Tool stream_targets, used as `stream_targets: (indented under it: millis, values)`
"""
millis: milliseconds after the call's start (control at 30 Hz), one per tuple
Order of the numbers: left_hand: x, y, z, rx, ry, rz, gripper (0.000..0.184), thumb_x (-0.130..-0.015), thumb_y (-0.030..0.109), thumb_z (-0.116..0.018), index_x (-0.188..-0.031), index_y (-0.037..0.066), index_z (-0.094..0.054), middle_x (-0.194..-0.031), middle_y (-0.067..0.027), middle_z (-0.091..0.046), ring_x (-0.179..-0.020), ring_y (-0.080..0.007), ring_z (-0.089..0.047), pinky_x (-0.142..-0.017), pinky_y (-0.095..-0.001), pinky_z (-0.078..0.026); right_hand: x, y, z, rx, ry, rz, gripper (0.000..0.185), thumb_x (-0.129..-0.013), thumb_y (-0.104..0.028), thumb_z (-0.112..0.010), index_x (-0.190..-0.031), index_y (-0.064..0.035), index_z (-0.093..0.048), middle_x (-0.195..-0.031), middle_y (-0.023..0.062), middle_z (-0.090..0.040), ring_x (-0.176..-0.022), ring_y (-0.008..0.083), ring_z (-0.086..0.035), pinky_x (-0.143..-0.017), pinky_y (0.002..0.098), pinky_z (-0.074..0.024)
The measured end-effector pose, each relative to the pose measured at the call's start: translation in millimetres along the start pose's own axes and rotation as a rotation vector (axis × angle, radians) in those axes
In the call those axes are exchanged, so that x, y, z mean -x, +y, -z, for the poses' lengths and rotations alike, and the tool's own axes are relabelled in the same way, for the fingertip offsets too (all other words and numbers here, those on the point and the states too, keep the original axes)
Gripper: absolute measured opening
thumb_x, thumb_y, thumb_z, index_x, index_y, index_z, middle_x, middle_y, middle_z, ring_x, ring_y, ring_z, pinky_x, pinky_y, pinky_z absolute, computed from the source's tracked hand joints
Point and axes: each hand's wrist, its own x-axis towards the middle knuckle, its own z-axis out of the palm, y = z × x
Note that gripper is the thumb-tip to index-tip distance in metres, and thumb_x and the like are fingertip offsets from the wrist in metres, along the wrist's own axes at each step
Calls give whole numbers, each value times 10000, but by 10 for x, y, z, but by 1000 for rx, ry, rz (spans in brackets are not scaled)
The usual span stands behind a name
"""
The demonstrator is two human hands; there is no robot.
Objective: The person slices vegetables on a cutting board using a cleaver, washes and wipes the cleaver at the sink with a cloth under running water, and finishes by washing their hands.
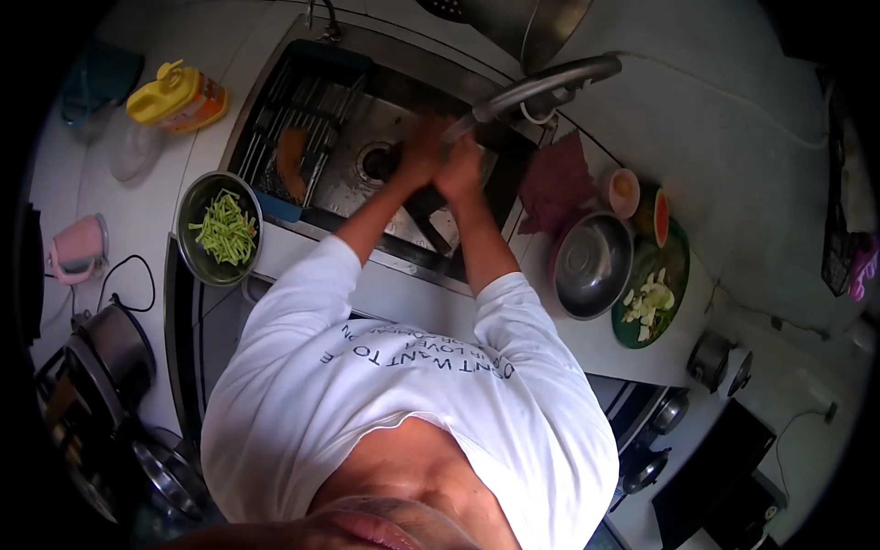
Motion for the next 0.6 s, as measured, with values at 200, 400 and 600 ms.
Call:
stream_targets:
  millis: [200,400,600]
  values:
    - [218,526,30,19,-80,-34,550,-823,239,-481,-1319,20,-389,-1358,-234,-348,-1290,-382,-289,-1051,-444,-248,93,61,-67,-10,-73,41,582,-849,-416,-525,-1315,-88,-405,-1372,102,-393,-1224,267,-409,-1014,393,-341]
    - [14,89,165,-356,-237,-4,634,-781,251,-553,-1329,-5,-361,-1406,-228,-290,-1331,-356,-233,-1048,-434,-246,250,11,-244,1662,-119,503,598,-841,-484,-501,-1332,-157,-404,-1428,57,-337,-1289,236,-344,-1064,418,-263]
    - [-13,332,-822,2806,742,-329,523,-777,194,-545,-1244,-19,-445,-1256,-217,-439,-1147,-384,-416,-945,-474,-350,71,141,-130,26,-93,0,590,-851,-473,-497,-1327,-136,-410,-1381,88,-405,-1264,242,-384,-1042,451,-294]
